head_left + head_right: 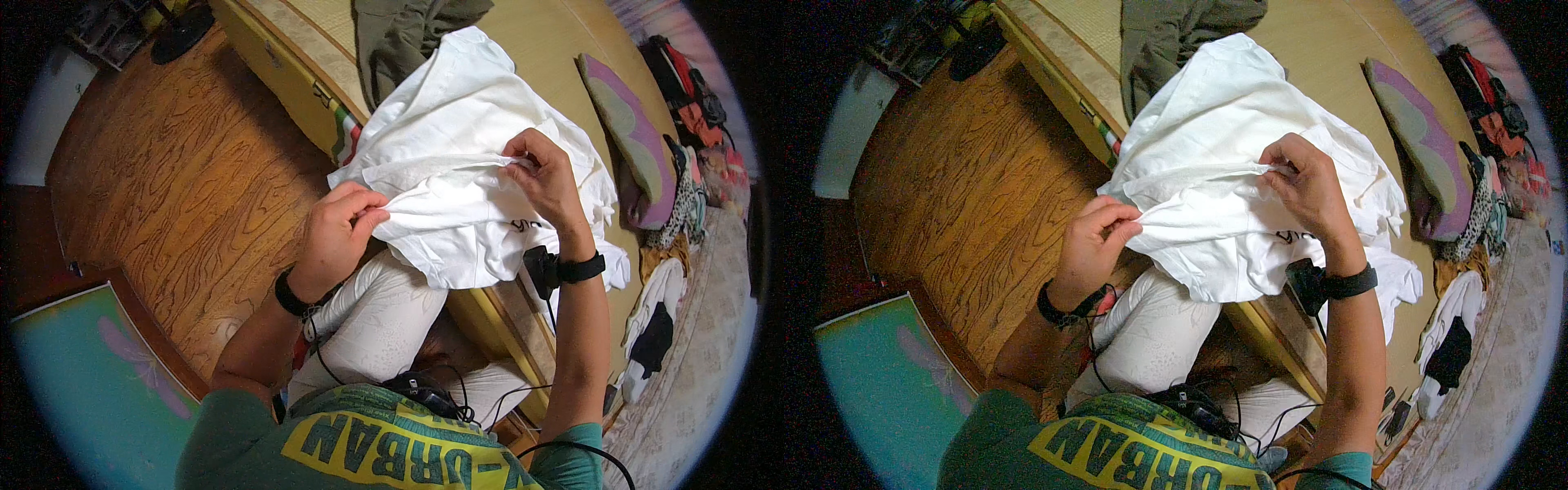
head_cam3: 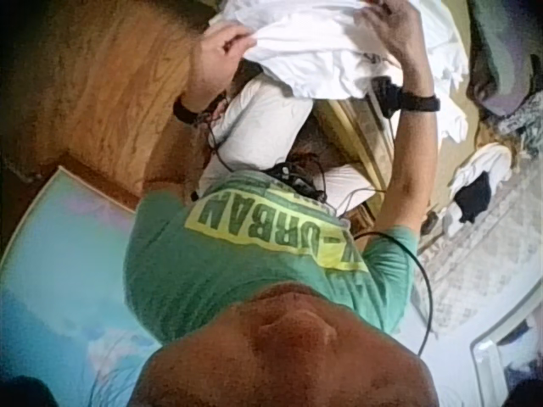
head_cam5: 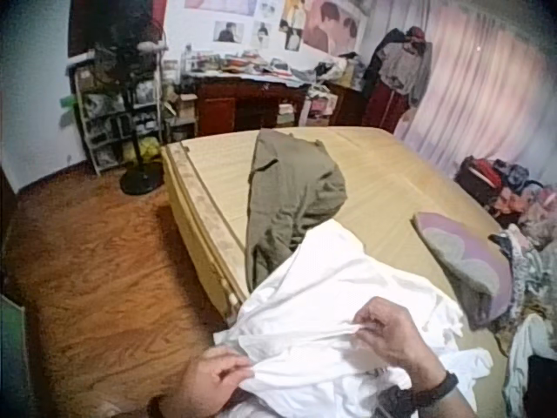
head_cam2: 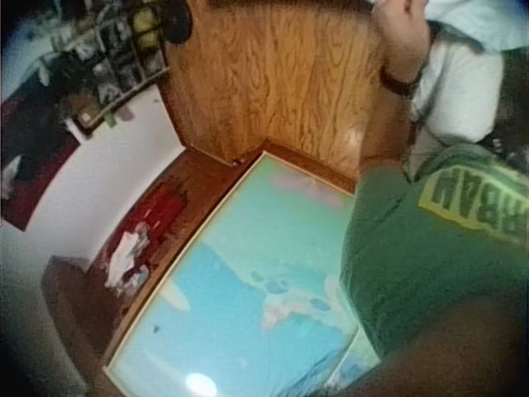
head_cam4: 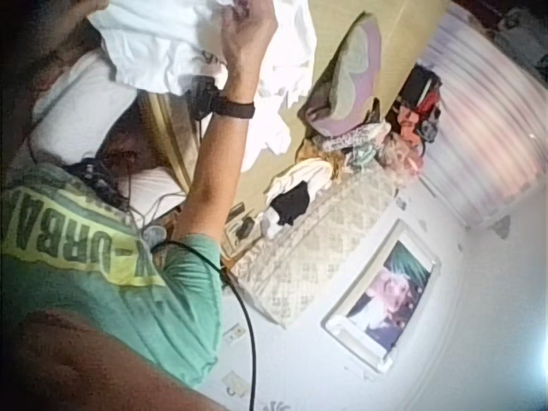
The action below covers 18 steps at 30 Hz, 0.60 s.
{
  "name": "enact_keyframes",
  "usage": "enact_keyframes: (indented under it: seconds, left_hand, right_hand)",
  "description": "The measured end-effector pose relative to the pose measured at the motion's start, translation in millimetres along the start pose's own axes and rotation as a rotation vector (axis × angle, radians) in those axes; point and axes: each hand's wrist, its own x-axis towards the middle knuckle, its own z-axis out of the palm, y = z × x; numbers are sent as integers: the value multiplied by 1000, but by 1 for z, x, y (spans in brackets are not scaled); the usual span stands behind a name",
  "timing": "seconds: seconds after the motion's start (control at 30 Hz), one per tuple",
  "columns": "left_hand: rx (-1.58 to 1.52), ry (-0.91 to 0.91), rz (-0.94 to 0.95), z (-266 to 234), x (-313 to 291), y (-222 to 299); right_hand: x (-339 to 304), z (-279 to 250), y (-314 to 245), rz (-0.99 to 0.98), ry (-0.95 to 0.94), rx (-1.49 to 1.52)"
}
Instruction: The person holds a white t-shirt, uses scissors to cut a small section of fabric from the hem, and then uses their hands to fold and manipulate the area around the cut.
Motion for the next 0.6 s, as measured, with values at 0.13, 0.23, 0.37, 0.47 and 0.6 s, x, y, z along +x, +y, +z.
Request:
enact_keyframes:
  seconds: [0.13, 0.23, 0.37, 0.47, 0.6]
  left_hand:
    - [25, 7, 66, 6, 18, -10]
    - [64, -58, 187, 7, 30, -20]
    - [72, -115, 229, 5, 41, -27]
    - [56, -144, 181, 4, 47, -24]
    - [114, -195, 161, -3, 55, -20]
  right_hand:
    - [-15, 0, 5, -24, 68, 15]
    - [-20, -2, 2, -14, 64, 23]
    - [-22, -8, -4, -30, 47, -16]
    - [-21, -14, 2, -7, 27, 62]
    - [-16, -22, 4, 53, 0, 166]
